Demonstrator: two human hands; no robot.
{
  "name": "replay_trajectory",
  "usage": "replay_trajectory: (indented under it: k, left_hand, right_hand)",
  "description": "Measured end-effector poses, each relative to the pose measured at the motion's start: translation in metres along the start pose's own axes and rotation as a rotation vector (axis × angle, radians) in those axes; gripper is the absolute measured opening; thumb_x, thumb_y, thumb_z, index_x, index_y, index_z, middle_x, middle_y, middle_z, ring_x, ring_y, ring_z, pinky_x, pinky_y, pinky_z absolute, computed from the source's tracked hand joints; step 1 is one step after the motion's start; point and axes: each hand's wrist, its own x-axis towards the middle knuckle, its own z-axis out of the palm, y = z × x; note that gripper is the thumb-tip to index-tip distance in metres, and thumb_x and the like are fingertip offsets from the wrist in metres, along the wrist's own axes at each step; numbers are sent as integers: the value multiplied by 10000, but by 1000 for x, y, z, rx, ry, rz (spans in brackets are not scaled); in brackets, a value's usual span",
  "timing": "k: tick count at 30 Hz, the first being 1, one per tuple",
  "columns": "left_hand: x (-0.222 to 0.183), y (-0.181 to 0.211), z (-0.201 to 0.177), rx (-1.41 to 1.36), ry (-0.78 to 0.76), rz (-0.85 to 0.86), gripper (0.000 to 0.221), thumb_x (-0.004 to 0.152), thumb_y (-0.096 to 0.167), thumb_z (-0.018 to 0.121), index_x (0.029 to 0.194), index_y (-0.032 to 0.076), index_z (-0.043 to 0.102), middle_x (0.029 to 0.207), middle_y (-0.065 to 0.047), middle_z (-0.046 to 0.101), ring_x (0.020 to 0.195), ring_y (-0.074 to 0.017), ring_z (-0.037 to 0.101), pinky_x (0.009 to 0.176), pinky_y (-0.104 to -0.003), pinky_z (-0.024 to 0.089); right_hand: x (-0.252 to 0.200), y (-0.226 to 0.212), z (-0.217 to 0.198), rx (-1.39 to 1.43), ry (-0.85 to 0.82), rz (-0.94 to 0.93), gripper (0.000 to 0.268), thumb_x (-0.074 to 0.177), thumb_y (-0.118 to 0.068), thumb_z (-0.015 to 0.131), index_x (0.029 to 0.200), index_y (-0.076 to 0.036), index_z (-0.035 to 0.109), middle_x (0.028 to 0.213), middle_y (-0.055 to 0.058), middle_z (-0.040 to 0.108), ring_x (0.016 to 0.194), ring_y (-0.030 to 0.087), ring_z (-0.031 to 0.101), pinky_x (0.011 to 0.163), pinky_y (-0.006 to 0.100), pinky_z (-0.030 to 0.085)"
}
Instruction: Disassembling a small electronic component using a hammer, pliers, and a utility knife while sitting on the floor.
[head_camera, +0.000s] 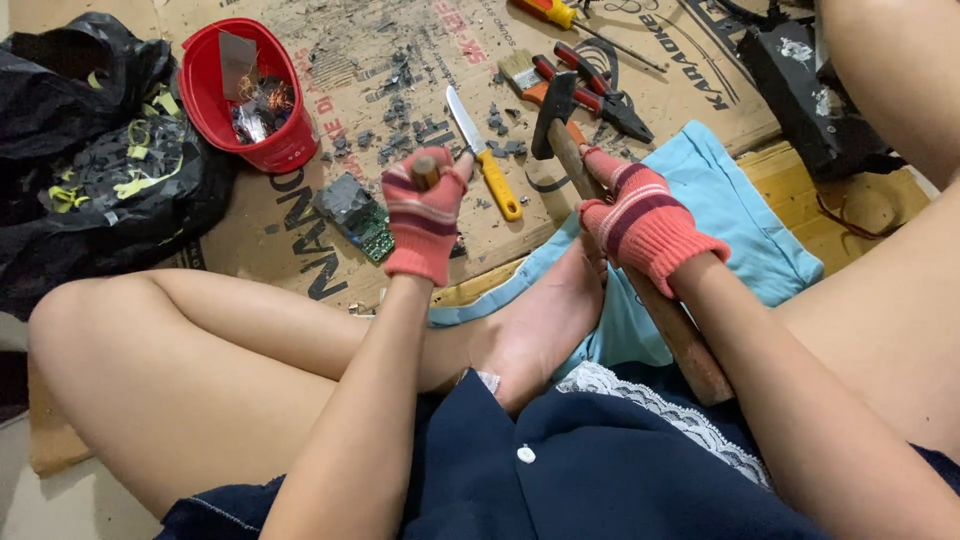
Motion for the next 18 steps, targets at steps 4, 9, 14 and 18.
replay_trajectory:
  k: [4,9,14,18]
  left_hand:
    - [-1,-25,-2,-35,42,-117,173,897,151,743,767,141,630,626,-28,603,650,-129,584,757,-356,550]
    - [-4,-10,-10,-185,187,-260,119,906,148,731,854,163,625,735,2,593,721,-107,557,798,-312,520]
    - [5,3,-18,-136,262,-258,134,904,188,758,896,160,628,775,-25,627,789,-154,601,849,-381,527]
    - [9,5,-25,-61,296,-183,164,880,151,792,852,146,630,717,6,607,729,-105,593,754,-323,519]
  right_hand:
    - [-11,-13,-7,-49,-29,13,607,842,-206,476,1442,-234,569,1288,198,657,1237,402,593,1022,503,502]
    - [-3,-5,-7,-102,-94,0,608,868,-209,481,1472,-162,527,1361,222,614,1291,430,552,1069,526,480]
    - [10,-2,-5,-243,-90,-14,636,863,-237,445,1496,-201,497,1354,222,620,1270,443,566,1057,546,489]
    - [43,32,17,-239,-16,-39,612,839,-272,520,1448,-339,506,1225,166,672,1141,371,657,945,484,572]
